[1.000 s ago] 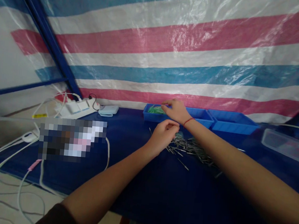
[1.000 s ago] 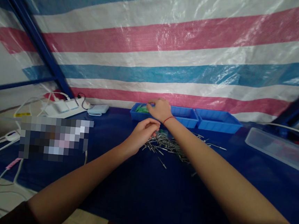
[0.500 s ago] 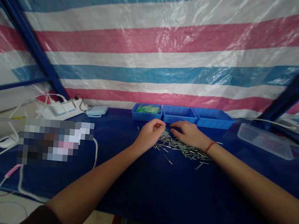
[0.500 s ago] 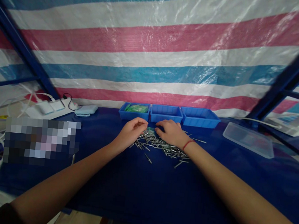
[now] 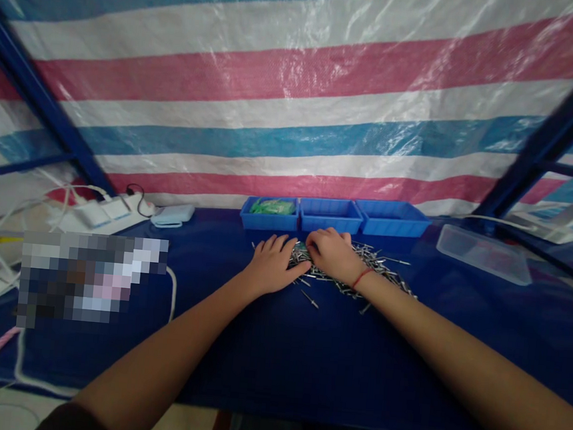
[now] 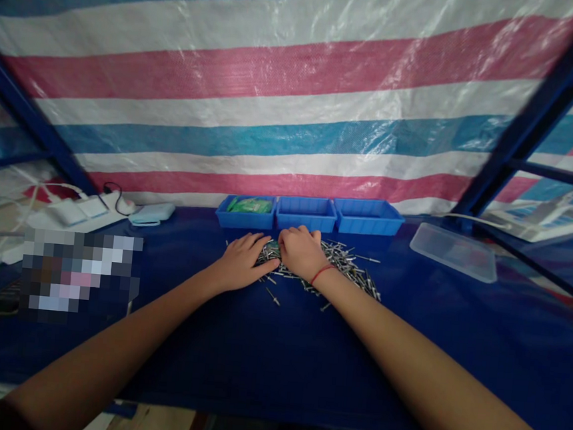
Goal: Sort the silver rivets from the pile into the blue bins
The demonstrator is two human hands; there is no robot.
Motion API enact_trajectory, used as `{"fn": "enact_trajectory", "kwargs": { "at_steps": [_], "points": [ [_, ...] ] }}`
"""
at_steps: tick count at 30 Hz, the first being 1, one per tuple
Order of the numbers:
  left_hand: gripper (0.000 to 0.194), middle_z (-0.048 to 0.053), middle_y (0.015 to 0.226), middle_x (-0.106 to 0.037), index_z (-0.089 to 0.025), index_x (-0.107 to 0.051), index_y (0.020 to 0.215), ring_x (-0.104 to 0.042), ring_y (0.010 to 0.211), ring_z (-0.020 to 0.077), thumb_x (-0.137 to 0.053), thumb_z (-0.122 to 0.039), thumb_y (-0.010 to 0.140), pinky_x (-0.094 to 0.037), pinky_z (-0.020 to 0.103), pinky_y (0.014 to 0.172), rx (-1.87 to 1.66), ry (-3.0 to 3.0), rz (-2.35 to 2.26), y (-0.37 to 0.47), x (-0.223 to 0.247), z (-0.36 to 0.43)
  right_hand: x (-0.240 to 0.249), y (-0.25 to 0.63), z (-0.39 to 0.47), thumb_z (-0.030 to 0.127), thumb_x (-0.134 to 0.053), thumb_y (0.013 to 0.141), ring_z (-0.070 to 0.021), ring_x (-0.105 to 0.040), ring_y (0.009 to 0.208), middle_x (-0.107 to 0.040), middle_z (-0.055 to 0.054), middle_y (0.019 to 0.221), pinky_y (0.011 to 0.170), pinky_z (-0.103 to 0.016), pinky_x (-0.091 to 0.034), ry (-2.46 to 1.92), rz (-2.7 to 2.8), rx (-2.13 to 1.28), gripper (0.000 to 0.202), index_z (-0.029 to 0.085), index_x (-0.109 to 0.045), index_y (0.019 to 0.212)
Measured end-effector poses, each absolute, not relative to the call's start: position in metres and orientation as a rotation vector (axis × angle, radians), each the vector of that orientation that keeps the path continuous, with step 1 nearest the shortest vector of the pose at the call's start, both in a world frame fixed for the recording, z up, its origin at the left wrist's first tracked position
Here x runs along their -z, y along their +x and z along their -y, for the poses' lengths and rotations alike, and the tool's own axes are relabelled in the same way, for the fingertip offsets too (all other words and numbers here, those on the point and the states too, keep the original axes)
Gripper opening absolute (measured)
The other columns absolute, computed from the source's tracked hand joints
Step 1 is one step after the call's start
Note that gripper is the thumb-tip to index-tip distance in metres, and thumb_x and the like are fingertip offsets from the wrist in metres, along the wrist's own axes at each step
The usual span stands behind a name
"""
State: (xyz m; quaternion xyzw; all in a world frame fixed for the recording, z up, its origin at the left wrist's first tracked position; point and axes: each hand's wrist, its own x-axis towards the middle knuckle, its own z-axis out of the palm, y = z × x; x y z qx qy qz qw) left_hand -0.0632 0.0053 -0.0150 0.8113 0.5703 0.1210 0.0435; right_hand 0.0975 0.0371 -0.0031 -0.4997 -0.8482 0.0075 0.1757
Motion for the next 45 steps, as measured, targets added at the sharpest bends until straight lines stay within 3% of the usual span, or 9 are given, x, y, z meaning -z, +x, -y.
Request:
{"fn": "enact_trajectory", "kwargs": {
  "at_steps": [6,12,18,25,30,33,38,42,45],
  "points": [
    [0.066,0.018,0.142,-0.036,-0.013,-0.033,0.138,-0.028,0.133,0.0358,-0.037,-0.056,0.086,-0.021,0.054,0.105,-0.405,2.478,-1.675,-0.063,0.016,-0.008,0.004,0.098,-0.038,0.012,-0.043,0.081,-0.0232,-0.059,0.085,-0.069,-0.007,0.086,0.075,-0.035,-0.032,-1.395,2.237,-0.023,0.021,0.019,-0.06,0.092],
    [0.076,0.021,0.143,-0.033,-0.012,-0.019,0.144,-0.029,0.133,0.0355,-0.035,-0.059,0.086,-0.02,0.055,0.106,-0.465,2.398,-1.633,-0.063,0.014,-0.008,-0.004,0.111,-0.04,0.01,-0.039,0.082,-0.0187,-0.061,0.086,-0.066,-0.007,0.094,0.077,-0.029,-0.04,-1.233,2.089,-0.049,0.022,0.017,-0.055,0.096],
    [0.065,0.021,0.135,-0.045,-0.009,-0.035,0.136,-0.042,0.125,0.0317,-0.04,-0.053,0.087,-0.029,0.047,0.103,-0.691,2.348,-1.528,-0.062,0.008,-0.01,-0.012,0.117,-0.037,0.017,-0.044,0.082,-0.0191,-0.061,0.074,-0.065,-0.005,0.085,0.07,-0.033,-0.046,-1.008,1.846,-0.209,0.013,0.02,-0.056,0.085],
    [0.027,0.008,0.098,-0.067,-0.016,-0.058,0.103,-0.063,0.092,0.0192,-0.053,-0.034,0.084,-0.045,0.032,0.085,-1.151,2.0,-1.212,-0.057,0.003,-0.014,-0.017,0.112,-0.03,0.03,-0.049,0.082,-0.0151,-0.058,0.062,-0.062,-0.003,0.077,0.06,-0.031,-0.047,-0.939,1.721,-0.512,0.013,0.019,-0.056,0.081],
    [0.016,0.003,0.074,-0.064,-0.015,-0.057,0.08,-0.061,0.072,0.0152,-0.056,-0.03,0.08,-0.047,0.028,0.073,-1.263,1.766,-1.153,-0.055,0.006,-0.019,-0.022,0.109,-0.026,0.034,-0.06,0.073,-0.0133,-0.055,0.063,-0.06,-0.003,0.079,0.059,-0.03,-0.047,-0.879,1.638,-0.758,0.027,0.016,-0.055,0.092],
    [0.015,0.002,0.073,-0.063,-0.014,-0.057,0.079,-0.059,0.071,0.0137,-0.057,-0.029,0.08,-0.046,0.027,0.073,-1.314,1.698,-1.105,-0.056,0.005,-0.019,-0.02,0.108,-0.026,0.033,-0.06,0.073,-0.0118,-0.051,0.059,-0.057,0.001,0.069,0.057,-0.028,-0.044,-0.876,1.814,-0.811,0.018,0.017,-0.057,0.081],
    [0.024,0.004,0.08,-0.064,-0.014,-0.06,0.085,-0.062,0.074,0.0133,-0.054,-0.037,0.084,-0.046,0.023,0.067,-1.276,1.555,-1.112,-0.054,-0.003,-0.018,-0.016,0.111,-0.026,0.032,-0.055,0.079,-0.0114,-0.044,0.053,-0.049,0.003,0.056,0.052,-0.027,-0.037,-0.955,1.93,-0.521,0.022,0.018,-0.053,0.062],
    [0.052,0.01,0.093,-0.064,-0.016,-0.058,0.103,-0.063,0.062,0.0137,-0.031,-0.059,0.089,-0.045,0.022,0.05,-1.259,1.193,-1.044,-0.052,-0.013,-0.012,-0.022,0.115,-0.021,0.024,-0.052,0.083,-0.0171,-0.059,0.076,-0.065,-0.005,0.081,0.07,-0.032,-0.045,-0.831,1.961,-0.164,0.014,0.019,-0.065,0.081],
    [0.056,0.009,0.086,-0.064,-0.016,-0.061,0.095,-0.058,0.053,0.0107,-0.034,-0.064,0.085,-0.039,0.02,0.043,-1.186,1.107,-0.962,-0.051,-0.017,-0.008,-0.027,0.117,-0.016,0.016,-0.045,0.085,-0.0187,-0.059,0.092,-0.065,-0.008,0.097,0.083,-0.035,-0.046,-0.677,2.018,-0.013,0.023,0.019,-0.067,0.094]
  ]
}}
